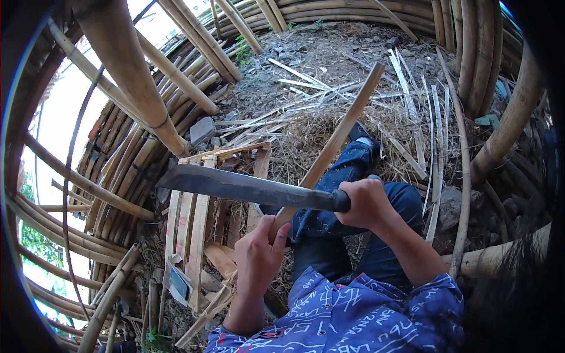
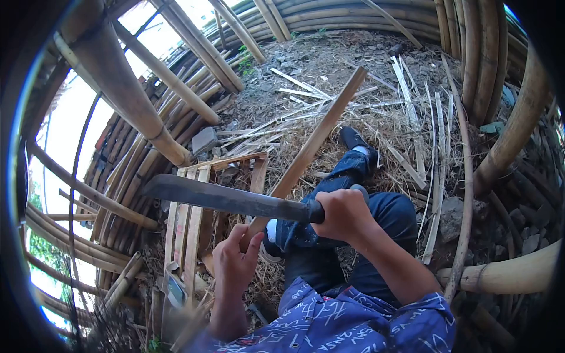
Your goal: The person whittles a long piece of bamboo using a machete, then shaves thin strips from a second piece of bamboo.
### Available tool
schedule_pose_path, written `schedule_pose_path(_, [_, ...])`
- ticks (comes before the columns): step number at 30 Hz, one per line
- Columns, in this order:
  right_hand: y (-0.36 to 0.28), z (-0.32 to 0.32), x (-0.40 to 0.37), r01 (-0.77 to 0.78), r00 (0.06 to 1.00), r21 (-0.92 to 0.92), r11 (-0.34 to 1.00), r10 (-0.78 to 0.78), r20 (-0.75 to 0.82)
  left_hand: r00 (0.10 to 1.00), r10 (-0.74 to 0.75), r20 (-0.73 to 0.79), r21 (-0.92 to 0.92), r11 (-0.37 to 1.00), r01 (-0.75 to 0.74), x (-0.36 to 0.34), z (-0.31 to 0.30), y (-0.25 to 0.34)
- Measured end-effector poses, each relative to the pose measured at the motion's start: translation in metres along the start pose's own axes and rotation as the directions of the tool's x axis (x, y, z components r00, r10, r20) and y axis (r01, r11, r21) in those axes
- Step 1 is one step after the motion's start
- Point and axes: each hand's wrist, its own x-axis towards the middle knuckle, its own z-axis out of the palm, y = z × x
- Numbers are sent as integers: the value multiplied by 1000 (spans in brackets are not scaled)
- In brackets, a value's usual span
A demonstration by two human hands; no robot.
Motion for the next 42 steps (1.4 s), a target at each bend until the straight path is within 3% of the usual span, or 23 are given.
schedule_pose_path(3, [6,6,8,18,997,27,999,-16,-70,998,5,-69,-2,1000,-5,-2,-1,-2])
schedule_pose_path(8, [17,-3,19,0,1000,-22,1000,0,-20,998,-14,-62,5,1000,14,-2,-2,-5])
schedule_pose_path(10, [39,-13,24,-234,970,3,972,234,-71,998,-42,-35,15,999,42,-6,-5,-6])
schedule_pose_path(11, [50,-16,24,-237,969,4,972,236,-67,997,-81,-11,25,996,82,-10,-6,-7])
schedule_pose_path(13, [71,-21,27,-403,906,19,915,402,-131,997,-71,-4,37,997,71,-16,-3,-7])
schedule_pose_path(15, [66,-16,18,-402,906,2,916,398,-145,999,-48,-6,45,998,48,-10,3,-7])
schedule_pose_path(18, [32,-6,-2,-371,926,64,926,374,-42,998,-57,20,19,998,57,-7,13,-6])
schedule_pose_path(20, [23,6,-11,-165,986,71,984,166,-16,1000,-26,-3,6,1000,26,-4,15,-2])
schedule_pose_path(25, [23,17,-3,-167,986,79,983,165,24,997,-71,19,1,997,71,-6,12,-4])
schedule_pose_path(27, [28,17,2,-153,988,-52,987,154,22,998,-56,-1,5,998,56,-6,10,-6])
schedule_pose_path(29, [39,10,8,-170,985,-91,981,170,-6,997,-74,-26,19,997,75,-6,7,-10])
schedule_pose_path(31, [63,8,11,-353,928,96,931,361,-88,997,-73,-14,45,996,74,-8,2,-10])
schedule_pose_path(35, [72,0,7,-484,867,95,870,491,-79,999,-32,-11,42,999,32,-7,10,-10])
schedule_pose_path(37, [54,6,-8,-348,930,173,921,363,-63,1000,-29,-2,29,999,29,-1,15,-5])
schedule_pose_path(38, [43,7,-12,-361,925,169,917,375,-62,999,-32,10,18,999,32,0,17,-3])
schedule_pose_path(40, [24,6,-16,-224,974,76,972,221,41,1000,-28,6,8,1000,28,1,20,-2])
schedule_pose_path(42, [31,6,-12,-224,975,57,973,224,2,1000,-27,-7,10,1000,27,1,19,-2])
